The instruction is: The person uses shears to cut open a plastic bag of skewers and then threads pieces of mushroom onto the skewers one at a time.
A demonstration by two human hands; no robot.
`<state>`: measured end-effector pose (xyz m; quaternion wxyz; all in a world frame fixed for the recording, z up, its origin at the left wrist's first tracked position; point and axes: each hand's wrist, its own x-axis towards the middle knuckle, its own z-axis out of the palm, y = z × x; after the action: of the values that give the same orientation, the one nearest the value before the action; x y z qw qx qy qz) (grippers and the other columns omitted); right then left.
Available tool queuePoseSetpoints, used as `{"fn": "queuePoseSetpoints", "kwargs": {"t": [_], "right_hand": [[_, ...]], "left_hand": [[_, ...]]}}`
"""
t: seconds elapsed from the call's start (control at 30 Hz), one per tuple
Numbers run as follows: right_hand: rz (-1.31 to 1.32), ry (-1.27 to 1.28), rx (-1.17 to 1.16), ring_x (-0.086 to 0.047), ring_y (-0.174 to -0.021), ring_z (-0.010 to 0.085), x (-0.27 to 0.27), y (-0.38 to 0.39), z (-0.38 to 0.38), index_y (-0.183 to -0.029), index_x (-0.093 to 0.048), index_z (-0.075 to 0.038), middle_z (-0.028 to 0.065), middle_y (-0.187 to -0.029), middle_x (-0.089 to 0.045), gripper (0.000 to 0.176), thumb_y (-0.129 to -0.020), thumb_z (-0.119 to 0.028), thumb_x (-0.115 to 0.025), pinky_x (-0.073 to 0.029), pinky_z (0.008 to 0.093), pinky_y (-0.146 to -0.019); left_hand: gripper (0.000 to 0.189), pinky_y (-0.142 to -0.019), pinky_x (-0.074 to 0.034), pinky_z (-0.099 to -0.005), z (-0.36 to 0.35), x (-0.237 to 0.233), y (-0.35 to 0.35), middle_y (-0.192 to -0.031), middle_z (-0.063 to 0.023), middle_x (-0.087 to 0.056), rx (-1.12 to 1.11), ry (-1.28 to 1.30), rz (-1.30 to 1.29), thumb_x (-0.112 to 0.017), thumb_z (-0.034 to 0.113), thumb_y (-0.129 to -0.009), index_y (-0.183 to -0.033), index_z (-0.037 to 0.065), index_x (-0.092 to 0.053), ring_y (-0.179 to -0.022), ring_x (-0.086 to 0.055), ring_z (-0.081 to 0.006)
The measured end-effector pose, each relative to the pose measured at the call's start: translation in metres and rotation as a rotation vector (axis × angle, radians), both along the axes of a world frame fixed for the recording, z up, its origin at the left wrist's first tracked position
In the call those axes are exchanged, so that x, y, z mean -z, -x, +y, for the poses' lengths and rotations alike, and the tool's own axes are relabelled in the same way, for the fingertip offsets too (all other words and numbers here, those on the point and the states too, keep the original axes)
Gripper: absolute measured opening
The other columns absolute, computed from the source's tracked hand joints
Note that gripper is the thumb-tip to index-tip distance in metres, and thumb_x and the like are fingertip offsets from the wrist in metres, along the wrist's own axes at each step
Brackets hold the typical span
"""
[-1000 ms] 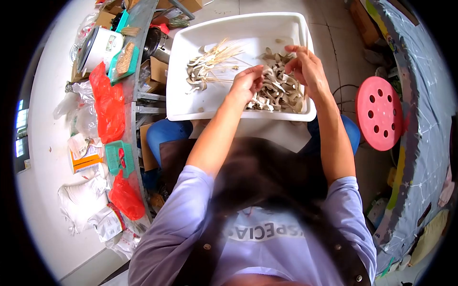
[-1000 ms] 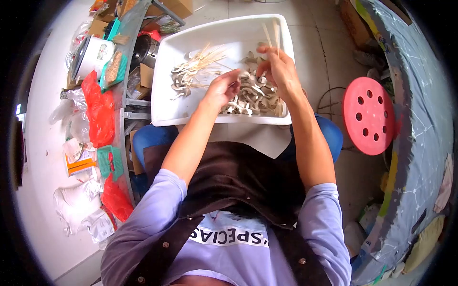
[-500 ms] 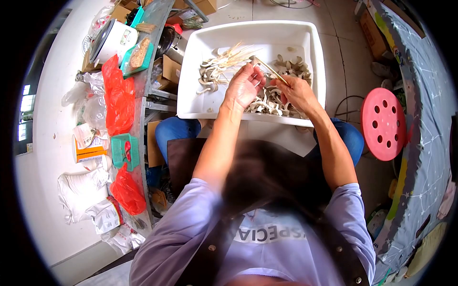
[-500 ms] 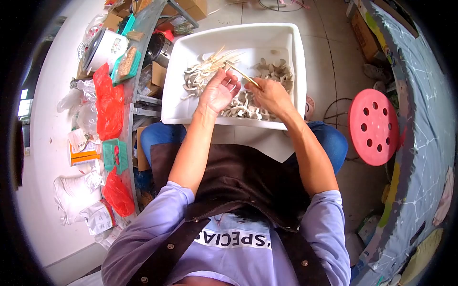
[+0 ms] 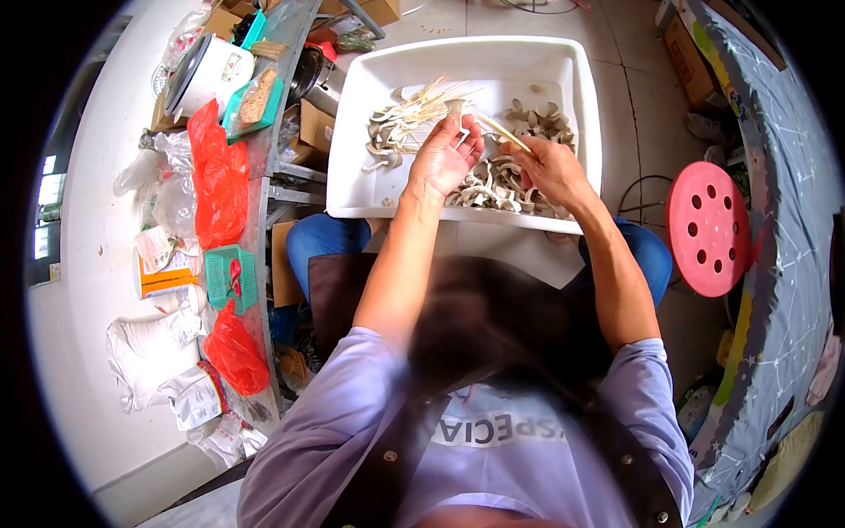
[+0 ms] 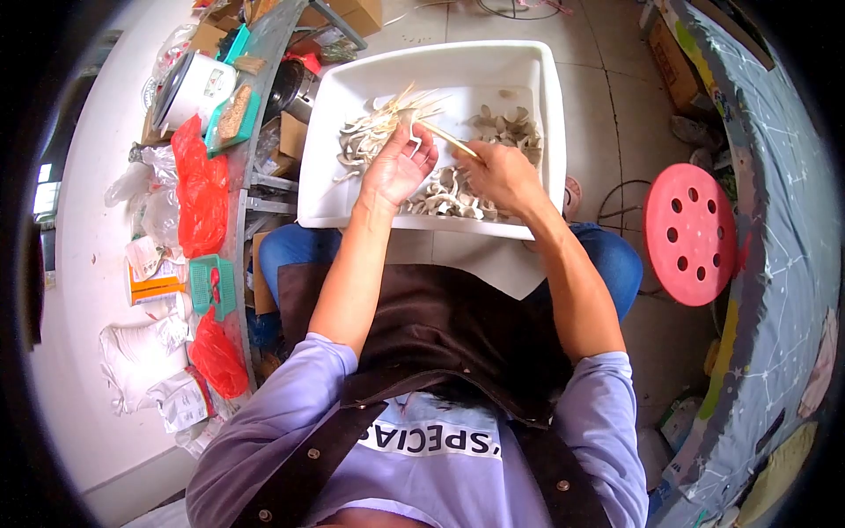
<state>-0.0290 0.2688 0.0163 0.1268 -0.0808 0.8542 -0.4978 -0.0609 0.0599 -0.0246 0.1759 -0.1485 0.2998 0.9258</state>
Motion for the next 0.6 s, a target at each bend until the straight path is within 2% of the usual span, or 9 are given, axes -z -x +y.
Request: {"fn": "queuePoseSetpoints", "kwargs": {"t": [0.07, 0.1, 0.2, 0.37, 0.6], "right_hand": [[-0.090, 0.061, 0.036, -0.061, -0.061, 0.0225, -0.008, 0.001, 0.000, -0.105, -0.067, -0.007, 0.0126, -0.062, -0.059, 0.028, -0.093, -0.029, -0.053, -0.046, 0.0353, -0.061], [-0.112, 0.092, 0.023, -0.056, -0.056, 0.0140, -0.013, 0.000, -0.001, -0.103, -0.067, -0.006, 0.0068, -0.058, -0.056, 0.027, -0.094, -0.026, -0.051, -0.045, 0.0310, -0.057], [-0.185, 0.222, 0.005, -0.055, -0.055, 0.0128, 0.004, 0.000, -0.007, -0.100, -0.068, -0.005, 0.0046, -0.057, -0.057, 0.027, -0.093, -0.024, -0.050, -0.044, 0.0301, -0.057], [-0.227, 0.176, -0.016, -0.054, -0.054, 0.0115, 0.007, 0.001, -0.009, -0.097, -0.068, -0.005, 0.0026, -0.056, -0.056, 0.026, -0.092, -0.022, -0.049, -0.044, 0.0288, -0.056], [-0.226, 0.141, -0.024, -0.055, -0.054, 0.0107, -0.002, 0.000, -0.006, -0.095, -0.069, -0.007, 0.0024, -0.056, -0.056, 0.024, -0.091, -0.022, -0.051, -0.045, 0.0288, -0.055]], "left_hand": [[0.027, -0.088, -0.048, -0.0375, 0.003, -0.004, -0.002, -0.107, -0.0027, -0.064, -0.021, -0.091, -0.059, -0.076, 0.022, -0.078, -0.099, 0.011, -0.062, -0.104, -0.058, -0.0191], [0.025, -0.089, -0.048, -0.0380, 0.004, -0.005, -0.004, -0.109, -0.0025, -0.063, -0.016, -0.082, -0.042, -0.075, 0.022, -0.079, -0.099, 0.012, -0.062, -0.106, -0.057, -0.0188], [0.020, -0.091, -0.047, -0.0395, 0.011, -0.016, -0.007, -0.116, -0.0022, -0.062, -0.005, -0.061, 0.019, -0.073, 0.021, -0.081, -0.098, 0.015, -0.064, -0.111, -0.055, -0.0182], [0.011, -0.092, -0.046, -0.0410, 0.013, -0.020, -0.004, -0.118, -0.0028, -0.062, -0.007, -0.061, 0.050, -0.067, 0.017, -0.086, -0.096, 0.017, -0.064, -0.113, -0.054, -0.0190], [0.008, -0.091, -0.045, -0.0401, 0.010, -0.023, -0.003, -0.117, -0.0031, -0.063, -0.020, -0.043, 0.078, -0.067, 0.015, -0.086, -0.093, 0.016, -0.063, -0.112, -0.055, -0.0190]]}}
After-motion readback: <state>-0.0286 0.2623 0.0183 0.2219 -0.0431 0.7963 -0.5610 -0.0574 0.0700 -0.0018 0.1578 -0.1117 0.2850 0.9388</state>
